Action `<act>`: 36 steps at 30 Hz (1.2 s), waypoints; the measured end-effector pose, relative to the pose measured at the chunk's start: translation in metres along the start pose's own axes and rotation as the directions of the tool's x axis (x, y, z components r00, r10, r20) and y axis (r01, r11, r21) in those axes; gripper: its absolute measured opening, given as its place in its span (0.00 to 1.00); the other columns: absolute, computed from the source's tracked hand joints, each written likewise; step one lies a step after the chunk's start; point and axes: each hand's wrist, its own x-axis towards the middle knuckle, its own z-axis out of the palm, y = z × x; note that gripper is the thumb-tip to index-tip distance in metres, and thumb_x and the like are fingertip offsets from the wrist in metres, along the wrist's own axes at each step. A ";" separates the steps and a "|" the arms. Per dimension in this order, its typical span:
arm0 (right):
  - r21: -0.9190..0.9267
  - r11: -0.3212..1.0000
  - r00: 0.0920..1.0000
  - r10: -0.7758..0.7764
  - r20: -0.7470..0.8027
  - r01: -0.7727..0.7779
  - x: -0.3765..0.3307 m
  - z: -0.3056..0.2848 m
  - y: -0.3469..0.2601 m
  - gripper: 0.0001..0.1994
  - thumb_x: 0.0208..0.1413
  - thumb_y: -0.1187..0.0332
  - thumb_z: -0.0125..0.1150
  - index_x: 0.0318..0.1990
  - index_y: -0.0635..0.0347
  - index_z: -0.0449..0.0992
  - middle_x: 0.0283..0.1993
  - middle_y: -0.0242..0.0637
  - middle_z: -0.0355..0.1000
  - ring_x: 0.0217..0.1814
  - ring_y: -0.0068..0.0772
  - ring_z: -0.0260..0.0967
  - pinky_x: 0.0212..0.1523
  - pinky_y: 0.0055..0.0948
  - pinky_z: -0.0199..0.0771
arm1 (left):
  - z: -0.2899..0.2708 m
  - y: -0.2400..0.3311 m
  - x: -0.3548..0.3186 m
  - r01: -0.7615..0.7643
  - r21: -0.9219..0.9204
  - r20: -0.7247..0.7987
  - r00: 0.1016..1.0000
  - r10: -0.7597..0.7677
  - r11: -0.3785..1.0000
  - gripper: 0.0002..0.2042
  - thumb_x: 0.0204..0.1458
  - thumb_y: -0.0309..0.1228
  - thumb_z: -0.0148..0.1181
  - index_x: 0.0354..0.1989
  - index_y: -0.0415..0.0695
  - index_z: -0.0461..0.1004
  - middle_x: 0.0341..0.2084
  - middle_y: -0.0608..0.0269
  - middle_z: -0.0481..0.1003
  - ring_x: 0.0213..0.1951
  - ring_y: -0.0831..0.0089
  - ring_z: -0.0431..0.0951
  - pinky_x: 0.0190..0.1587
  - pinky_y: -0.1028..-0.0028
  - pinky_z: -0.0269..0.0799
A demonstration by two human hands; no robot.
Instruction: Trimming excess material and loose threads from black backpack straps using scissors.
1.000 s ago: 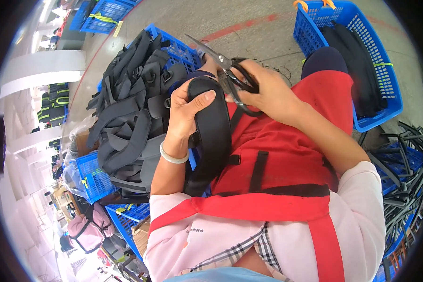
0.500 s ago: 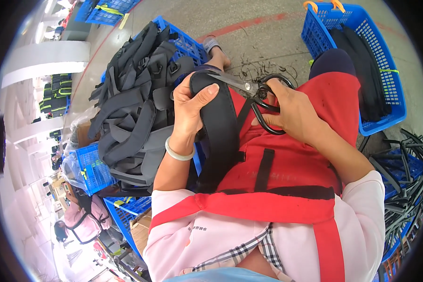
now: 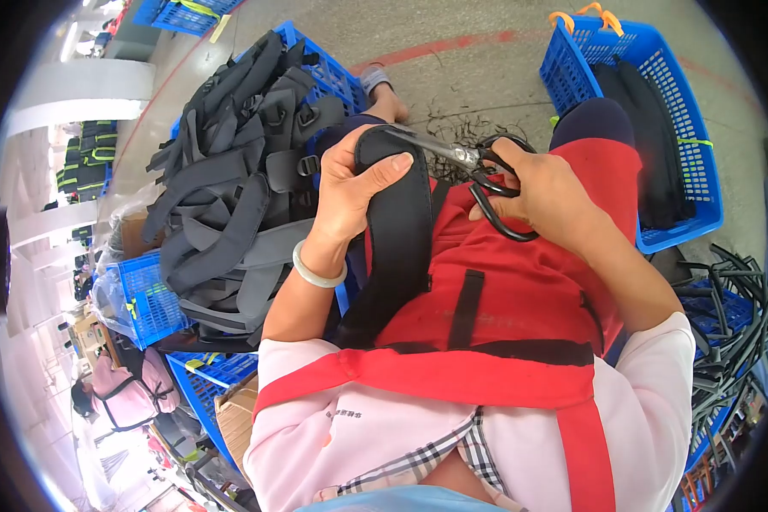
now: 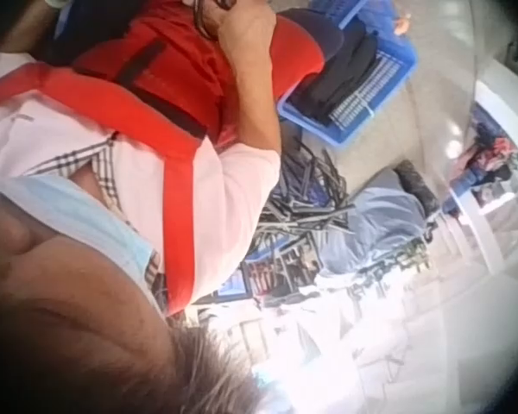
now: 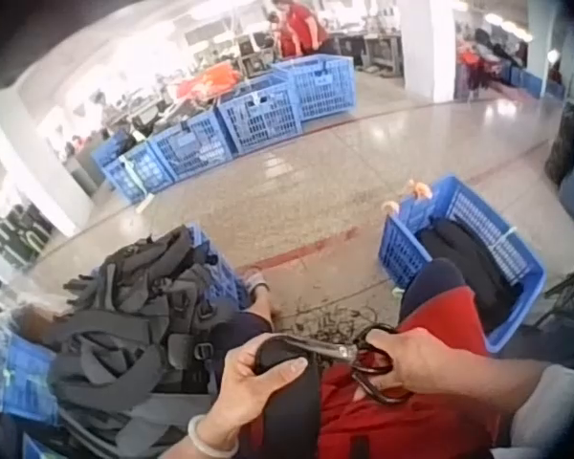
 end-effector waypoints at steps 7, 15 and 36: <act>-0.006 1.000 0.998 -0.011 0.063 0.011 0.003 -0.017 0.009 0.25 0.38 0.67 0.75 0.41 0.61 0.65 0.28 0.44 0.70 0.28 0.48 0.67 0.30 0.37 0.67 | 0.002 -0.005 0.001 0.044 -0.017 0.024 0.999 -0.043 0.999 0.08 0.50 0.24 0.65 0.38 0.37 0.75 0.26 0.71 0.76 0.27 0.86 0.72 0.29 0.84 0.68; -0.004 0.999 0.994 -0.052 0.098 0.052 0.005 -0.030 0.004 0.25 0.37 0.67 0.75 0.39 0.62 0.64 0.26 0.45 0.66 0.29 0.49 0.64 0.32 0.38 0.65 | 0.007 -0.006 0.003 0.037 -0.007 0.023 0.999 -0.036 0.999 0.07 0.50 0.23 0.65 0.36 0.38 0.75 0.25 0.73 0.75 0.26 0.87 0.71 0.29 0.85 0.67; 0.375 0.924 0.987 0.019 0.159 -0.078 -0.004 0.048 -0.005 0.34 0.38 0.57 0.77 0.47 0.61 0.60 0.29 0.37 0.63 0.31 0.36 0.62 0.34 0.34 0.67 | -0.016 0.003 -0.004 -0.043 -0.144 -0.186 0.982 0.015 0.989 0.06 0.50 0.22 0.64 0.36 0.37 0.75 0.28 0.66 0.77 0.28 0.80 0.76 0.33 0.80 0.72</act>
